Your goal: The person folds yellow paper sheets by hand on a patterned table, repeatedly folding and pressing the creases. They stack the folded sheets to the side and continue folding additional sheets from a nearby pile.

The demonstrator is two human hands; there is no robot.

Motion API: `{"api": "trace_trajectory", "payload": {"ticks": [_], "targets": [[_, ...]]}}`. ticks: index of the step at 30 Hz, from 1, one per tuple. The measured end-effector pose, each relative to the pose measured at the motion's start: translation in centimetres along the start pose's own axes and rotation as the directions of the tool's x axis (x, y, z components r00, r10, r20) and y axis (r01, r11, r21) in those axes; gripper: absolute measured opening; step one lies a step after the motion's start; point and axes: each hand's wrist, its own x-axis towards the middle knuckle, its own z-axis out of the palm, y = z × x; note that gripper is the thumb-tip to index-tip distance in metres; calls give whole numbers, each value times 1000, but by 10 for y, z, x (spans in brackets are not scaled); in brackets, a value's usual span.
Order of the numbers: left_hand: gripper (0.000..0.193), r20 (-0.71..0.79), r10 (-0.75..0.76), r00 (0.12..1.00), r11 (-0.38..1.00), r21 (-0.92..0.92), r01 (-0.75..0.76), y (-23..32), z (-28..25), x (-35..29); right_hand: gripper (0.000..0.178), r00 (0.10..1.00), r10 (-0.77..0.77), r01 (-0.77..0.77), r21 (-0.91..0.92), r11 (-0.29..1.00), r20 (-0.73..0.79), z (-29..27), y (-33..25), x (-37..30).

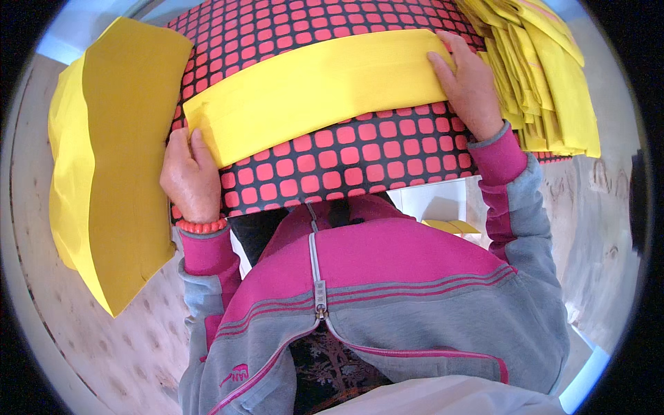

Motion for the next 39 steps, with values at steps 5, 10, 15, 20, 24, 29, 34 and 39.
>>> {"api": "trace_trajectory", "payload": {"ticks": [5, 10, 15, 20, 24, 29, 34, 39], "targets": [[14, 25, -35, 999, 999, 27, 35, 0, -2, -1, 39, 1000, 10, -10, -40, 999, 3, 0, -3, 1], [25, -77, 73, 994, 993, 94, -66, 18, -12, 4, 39, 1000, 12, -12, -15, 1000, 2, 1, -2, 1], [47, 51, 423, 905, 901, -123, -415, 81, -7, 5, 38, 1000, -15, 16, 8, 1000, -9, 2, 0, 0], [59, 222, 556, 801, 819, -309, -483, 123, 21, 18, 37, 996, -69, 72, 47, 996, -62, 3, 0, 0], [70, 236, 584, 777, 810, -219, -543, 122, 34, 28, 38, 1000, -19, 19, 17, 1000, -22, 1, 1, -2], [73, 266, 601, 754, 799, -234, -554, 118, 40, 26, 40, 1000, 0, 0, 10, 1000, -16, 0, 1, -3], [73, 289, 596, 749, 802, -246, -544, 117, 41, 25, 42, 1000, 8, -8, -11, 1000, -9, 1, 1, -3], [72, 281, 597, 751, 801, -251, -543, 115, 42, 24, 42, 997, 62, -68, -128, 989, -45, -13, -13, -4]]}}
